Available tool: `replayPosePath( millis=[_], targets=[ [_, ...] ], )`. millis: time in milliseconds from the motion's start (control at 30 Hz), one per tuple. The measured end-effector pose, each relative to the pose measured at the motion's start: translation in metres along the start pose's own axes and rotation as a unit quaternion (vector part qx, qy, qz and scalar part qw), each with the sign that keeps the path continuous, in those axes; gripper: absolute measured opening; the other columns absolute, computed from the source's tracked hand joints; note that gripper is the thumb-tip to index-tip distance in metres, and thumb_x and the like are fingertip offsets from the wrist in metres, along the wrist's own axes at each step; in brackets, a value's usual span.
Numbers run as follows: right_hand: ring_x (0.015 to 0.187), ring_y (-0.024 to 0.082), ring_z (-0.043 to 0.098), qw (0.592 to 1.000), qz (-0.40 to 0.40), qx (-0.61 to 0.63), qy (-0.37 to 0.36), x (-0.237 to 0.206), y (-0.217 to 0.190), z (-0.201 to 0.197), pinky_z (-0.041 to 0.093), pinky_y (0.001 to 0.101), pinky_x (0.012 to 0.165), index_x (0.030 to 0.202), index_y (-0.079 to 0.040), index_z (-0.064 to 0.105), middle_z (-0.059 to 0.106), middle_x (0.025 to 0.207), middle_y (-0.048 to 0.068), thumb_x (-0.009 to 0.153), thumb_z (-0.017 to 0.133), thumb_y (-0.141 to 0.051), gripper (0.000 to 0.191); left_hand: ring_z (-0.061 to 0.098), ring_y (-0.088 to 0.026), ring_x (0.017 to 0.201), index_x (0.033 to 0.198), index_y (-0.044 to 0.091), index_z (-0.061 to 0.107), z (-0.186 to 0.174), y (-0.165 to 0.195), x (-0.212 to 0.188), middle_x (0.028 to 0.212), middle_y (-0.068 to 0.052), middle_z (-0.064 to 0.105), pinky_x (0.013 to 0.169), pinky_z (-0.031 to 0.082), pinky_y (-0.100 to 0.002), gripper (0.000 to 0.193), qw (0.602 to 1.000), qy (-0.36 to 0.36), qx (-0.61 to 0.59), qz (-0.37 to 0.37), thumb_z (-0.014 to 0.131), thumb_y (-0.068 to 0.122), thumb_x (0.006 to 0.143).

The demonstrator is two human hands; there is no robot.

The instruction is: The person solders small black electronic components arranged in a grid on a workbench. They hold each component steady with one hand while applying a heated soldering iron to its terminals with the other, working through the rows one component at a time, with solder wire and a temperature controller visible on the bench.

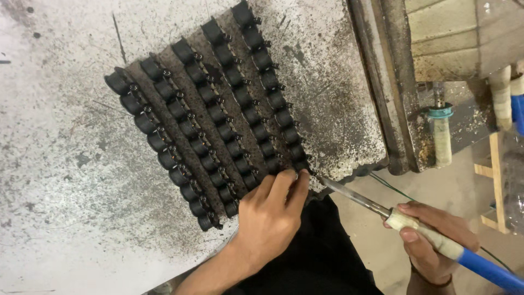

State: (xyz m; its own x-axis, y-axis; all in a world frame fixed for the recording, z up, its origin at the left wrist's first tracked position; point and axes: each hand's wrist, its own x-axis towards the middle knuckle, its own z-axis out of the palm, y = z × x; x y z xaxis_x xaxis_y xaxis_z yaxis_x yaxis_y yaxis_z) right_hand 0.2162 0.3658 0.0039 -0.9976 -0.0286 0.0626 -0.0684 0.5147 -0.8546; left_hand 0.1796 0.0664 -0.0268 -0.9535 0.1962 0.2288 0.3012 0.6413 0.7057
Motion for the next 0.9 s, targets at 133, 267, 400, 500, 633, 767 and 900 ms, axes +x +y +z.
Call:
replayPosePath(
  millis=[133,267,400,500,633,767,900],
  targets=[
    [0.072,0.023,0.077,1.0,0.021,-0.016,-0.01,0.0,-0.003,0.001,0.061,0.0245,0.068,0.108,0.013,0.068,0.073,0.09,0.021,0.093,0.075,-0.024,0.04,0.063,-0.022,0.084,0.115,-0.006,0.071,0.002,-0.002,-0.003,0.107,-0.013,0.06,0.069,0.058,-0.033,0.038,1.0,0.01,-0.013,-0.001,0.069,0.0,0.078],
    [0.072,0.022,0.077,0.997,0.043,-0.067,-0.025,0.008,-0.015,0.002,0.06,0.0235,0.067,0.108,0.012,0.069,0.074,0.089,0.021,0.091,0.075,-0.022,0.039,0.063,-0.024,0.086,0.113,-0.006,0.07,0.004,-0.005,-0.003,0.108,-0.013,0.06,0.071,0.058,-0.034,0.034,1.0,0.013,-0.021,0.002,0.07,0.0,0.08],
    [0.078,0.024,0.078,0.988,0.062,-0.131,-0.062,0.023,-0.039,0.0,0.061,0.0273,0.071,0.107,0.009,0.069,0.075,0.09,0.019,0.084,0.075,-0.02,0.038,0.063,-0.025,0.086,0.111,-0.006,0.07,0.003,-0.006,0.001,0.105,-0.014,0.059,0.072,0.058,-0.035,0.032,0.999,-0.009,-0.047,0.01,0.07,0.003,0.08],
    [0.083,0.025,0.078,0.972,0.041,-0.189,-0.136,0.031,-0.06,-0.003,0.062,0.0288,0.074,0.11,0.004,0.07,0.075,0.097,0.018,0.083,0.076,-0.019,0.036,0.063,-0.025,0.087,0.111,-0.006,0.069,0.01,-0.006,-0.006,0.105,-0.014,0.059,0.073,0.058,-0.035,0.032,0.999,-0.013,-0.047,0.007,0.07,0.004,0.081],
    [0.087,0.025,0.078,0.954,-0.145,-0.202,-0.169,0.038,-0.07,0.007,0.065,0.0319,0.076,0.109,-0.012,0.07,0.075,0.1,0.017,0.088,0.075,-0.017,0.022,0.063,-0.027,0.089,0.112,-0.005,0.068,0.026,-0.006,-0.016,0.106,-0.015,0.059,0.074,0.058,-0.036,0.032,0.999,-0.018,-0.045,0.002,0.069,0.006,0.081],
    [0.086,0.031,0.078,0.915,-0.286,-0.209,-0.193,0.054,-0.077,0.009,0.067,0.042,0.075,0.107,-0.016,0.069,0.074,0.095,0.018,0.092,0.075,-0.012,0.017,0.064,-0.027,0.089,0.114,-0.005,0.066,0.006,0.001,0.006,0.106,-0.015,0.06,0.073,0.058,-0.036,0.037,0.999,-0.015,-0.047,0.006,0.067,0.006,0.079],
    [0.077,0.023,0.077,0.968,-0.145,-0.146,-0.146,0.062,-0.07,-0.001,0.065,0.0334,0.068,0.109,-0.005,0.069,0.073,0.093,0.019,0.093,0.07,-0.017,0.02,0.061,-0.018,0.07,0.113,-0.004,0.071,-0.066,0.014,0.036,0.092,-0.007,0.061,0.055,0.052,-0.031,0.031,1.0,0.0,0.019,0.025,0.073,0.003,0.083]
  ],
)
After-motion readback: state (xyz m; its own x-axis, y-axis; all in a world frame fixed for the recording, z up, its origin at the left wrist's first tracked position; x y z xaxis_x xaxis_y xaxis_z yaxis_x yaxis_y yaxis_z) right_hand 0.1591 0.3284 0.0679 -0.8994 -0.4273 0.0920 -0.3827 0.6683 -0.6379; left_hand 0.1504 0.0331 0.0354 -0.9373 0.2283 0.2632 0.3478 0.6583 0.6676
